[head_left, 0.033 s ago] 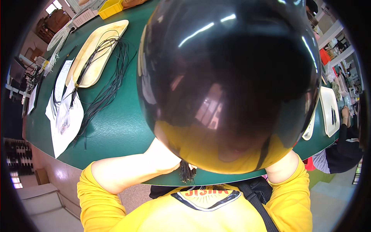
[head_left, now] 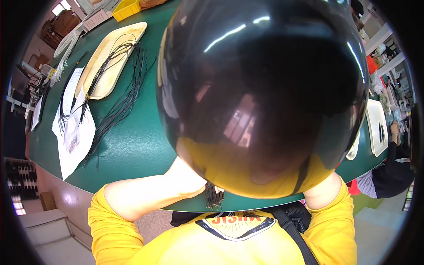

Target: Assembling and bundling small black components on a factory assembly line.

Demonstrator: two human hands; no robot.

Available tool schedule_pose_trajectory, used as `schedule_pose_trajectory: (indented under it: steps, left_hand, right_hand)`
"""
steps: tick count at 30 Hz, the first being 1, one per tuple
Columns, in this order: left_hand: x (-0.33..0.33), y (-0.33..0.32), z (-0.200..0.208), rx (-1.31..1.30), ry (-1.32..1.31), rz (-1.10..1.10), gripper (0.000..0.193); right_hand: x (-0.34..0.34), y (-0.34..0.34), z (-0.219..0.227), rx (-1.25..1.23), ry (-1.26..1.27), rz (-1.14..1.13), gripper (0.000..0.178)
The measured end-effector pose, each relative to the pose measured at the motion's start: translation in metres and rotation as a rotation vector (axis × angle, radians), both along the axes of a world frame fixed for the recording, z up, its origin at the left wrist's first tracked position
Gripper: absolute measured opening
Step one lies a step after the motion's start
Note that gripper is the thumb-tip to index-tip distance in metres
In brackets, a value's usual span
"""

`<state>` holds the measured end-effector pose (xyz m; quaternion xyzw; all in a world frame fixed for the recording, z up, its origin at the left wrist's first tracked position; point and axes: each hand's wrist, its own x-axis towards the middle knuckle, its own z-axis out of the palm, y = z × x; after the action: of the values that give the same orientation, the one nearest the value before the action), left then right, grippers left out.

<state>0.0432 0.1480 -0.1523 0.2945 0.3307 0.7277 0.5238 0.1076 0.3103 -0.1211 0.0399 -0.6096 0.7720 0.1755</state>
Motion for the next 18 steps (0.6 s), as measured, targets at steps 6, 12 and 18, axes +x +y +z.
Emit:
schedule_pose_trajectory:
  steps: [6,12,18]
  left_hand:
    - [-0.002,0.0,-0.002,-0.039,-0.065,-0.047,0.018]
    - [-0.001,-0.003,-0.001,-0.099,-0.167,-0.008,0.015]
    - [-0.005,-0.006,-0.013,-0.07,-0.325,-0.168,0.019]
  right_hand:
    - [-0.001,-0.001,-0.004,0.018,0.004,-0.005,0.054]
    - [-0.002,-0.001,-0.005,0.016,0.024,-0.007,0.056]
    - [-0.003,-0.002,-0.01,0.022,0.028,-0.01,0.057]
